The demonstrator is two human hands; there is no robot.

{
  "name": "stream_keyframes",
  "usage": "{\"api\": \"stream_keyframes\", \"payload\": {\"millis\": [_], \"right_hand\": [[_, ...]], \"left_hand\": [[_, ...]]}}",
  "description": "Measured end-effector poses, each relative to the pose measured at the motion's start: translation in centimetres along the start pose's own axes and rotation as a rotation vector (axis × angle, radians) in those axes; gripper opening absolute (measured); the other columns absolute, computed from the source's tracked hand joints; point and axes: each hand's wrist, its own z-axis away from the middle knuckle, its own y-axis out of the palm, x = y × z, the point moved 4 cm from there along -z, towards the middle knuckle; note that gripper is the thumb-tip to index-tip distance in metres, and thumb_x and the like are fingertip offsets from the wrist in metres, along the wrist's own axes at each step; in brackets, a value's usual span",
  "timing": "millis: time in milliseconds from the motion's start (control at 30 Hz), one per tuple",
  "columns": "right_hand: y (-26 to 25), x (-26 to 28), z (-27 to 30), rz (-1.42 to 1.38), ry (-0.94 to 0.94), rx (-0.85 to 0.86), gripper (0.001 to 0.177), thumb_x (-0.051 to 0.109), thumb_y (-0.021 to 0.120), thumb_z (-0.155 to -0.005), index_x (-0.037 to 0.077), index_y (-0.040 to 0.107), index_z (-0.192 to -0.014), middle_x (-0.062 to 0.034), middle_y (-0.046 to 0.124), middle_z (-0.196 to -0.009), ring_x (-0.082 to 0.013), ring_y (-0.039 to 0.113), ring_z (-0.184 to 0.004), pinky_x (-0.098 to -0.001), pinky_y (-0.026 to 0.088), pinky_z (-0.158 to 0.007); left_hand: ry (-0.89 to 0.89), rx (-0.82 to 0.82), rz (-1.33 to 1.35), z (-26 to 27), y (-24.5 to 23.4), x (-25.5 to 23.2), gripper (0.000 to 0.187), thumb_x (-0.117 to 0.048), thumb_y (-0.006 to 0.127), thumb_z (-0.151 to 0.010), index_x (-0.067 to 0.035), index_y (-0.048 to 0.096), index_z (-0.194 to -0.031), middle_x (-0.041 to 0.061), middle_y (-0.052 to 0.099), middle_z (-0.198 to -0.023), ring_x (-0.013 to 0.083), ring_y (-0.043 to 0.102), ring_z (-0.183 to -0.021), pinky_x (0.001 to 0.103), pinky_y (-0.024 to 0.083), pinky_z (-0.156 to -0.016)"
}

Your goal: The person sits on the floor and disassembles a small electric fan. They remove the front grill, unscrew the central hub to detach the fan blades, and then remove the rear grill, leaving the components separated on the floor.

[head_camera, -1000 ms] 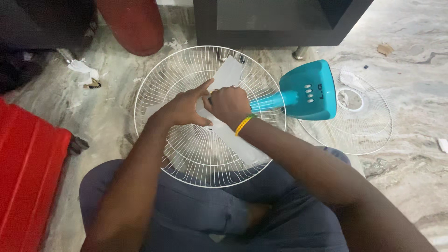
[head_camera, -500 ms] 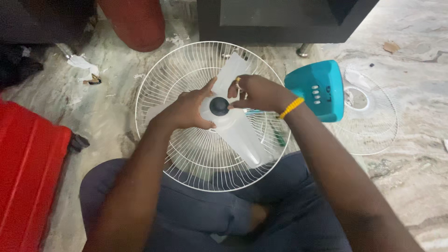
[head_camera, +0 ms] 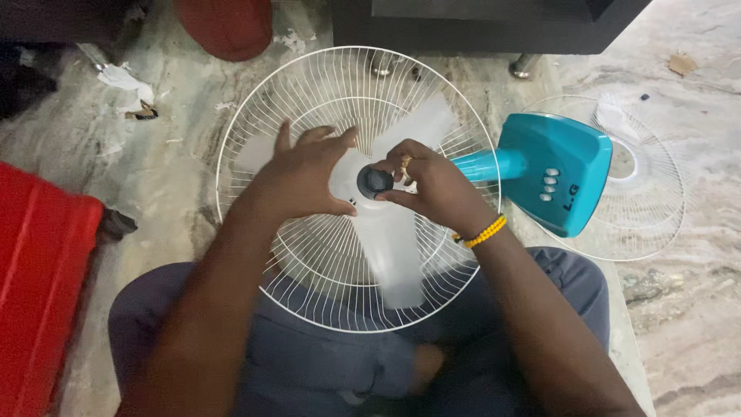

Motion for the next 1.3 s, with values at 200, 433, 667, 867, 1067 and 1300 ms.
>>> {"api": "stream_keyframes", "payload": {"millis": [200, 433, 667, 867, 1067, 1300], "right_hand": [[1.0, -0.1, 1.0, -0.075, 0.281, -0.002, 0.044, 0.027, 0.086, -0.080, 0.011, 0.073, -0.119, -0.0055, 0.067, -0.102, -0.0202, 0.068, -0.083, -0.0345, 0.057, -0.074], [-0.4, 0.4, 0.1, 0.013, 0.038, -0.052, 0.073, 0.037, 0.093, -0.068, 0.001, 0.062, -0.124, -0.0097, 0.063, -0.120, -0.0289, 0.064, -0.100, -0.0408, 0.054, -0.084], [0.2, 0.2, -0.9, -0.071, 0.113, -0.006, 0.049, 0.033, 0.091, -0.074, 0.009, 0.073, -0.113, -0.0056, 0.063, -0.105, -0.0193, 0.068, -0.092, -0.0328, 0.059, -0.076], [0.0, -0.1, -0.2, 0.079, 0.258, -0.030, 0.047, 0.037, 0.094, -0.070, 0.008, 0.076, -0.102, -0.0014, 0.069, -0.098, -0.0129, 0.066, -0.066, -0.0287, 0.056, -0.058], [-1.0, -0.3, -0.3, 0.036, 0.238, -0.073, 0.053, 0.036, 0.093, -0.068, 0.005, 0.073, -0.105, -0.0030, 0.070, -0.102, -0.0123, 0.066, -0.066, -0.0273, 0.056, -0.057], [-1.6, -0.2, 0.0, 0.126, 0.128, -0.075, 0.041, 0.031, 0.090, -0.072, 0.008, 0.080, -0.104, -0.0045, 0.071, -0.098, -0.0217, 0.071, -0.085, -0.0343, 0.057, -0.069]], "left_hand": [[0.016, -0.051, 0.037, 0.4, -0.5, 0.4, 0.097, -0.048, 0.095, -0.055, -0.031, 0.060, -0.144, 0.004, 0.042, -0.155, 0.0253, 0.024, -0.151, 0.064, -0.008, -0.120], [0.032, -0.036, 0.088, -0.1, -0.3, 0.8, 0.090, -0.042, 0.095, -0.056, -0.030, 0.065, -0.140, 0.007, 0.042, -0.152, 0.0246, 0.028, -0.149, 0.063, -0.007, -0.120], [0.079, -0.099, 0.122, 0.5, -0.7, 0.3, 0.088, -0.039, 0.095, -0.056, -0.025, 0.067, -0.138, 0.011, 0.045, -0.148, 0.0267, 0.032, -0.146, 0.065, -0.003, -0.119], [0.024, -0.070, 0.101, 0.5, -0.5, -0.1, 0.093, -0.040, 0.096, -0.058, -0.017, 0.060, -0.140, 0.015, 0.045, -0.147, 0.0294, 0.034, -0.142, 0.068, -0.002, -0.119], [0.018, -0.089, 0.090, 0.5, -0.3, -0.7, 0.104, -0.042, 0.095, -0.057, -0.013, 0.048, -0.145, 0.018, 0.042, -0.140, 0.0392, 0.034, -0.139, 0.072, 0.006, -0.114], [0.000, -0.091, 0.000, 1.4, 0.5, -2.2, 0.109, -0.050, 0.090, -0.064, -0.008, 0.041, -0.152, 0.028, 0.039, -0.130, 0.0471, 0.036, -0.124, 0.067, 0.028, -0.101]]}}
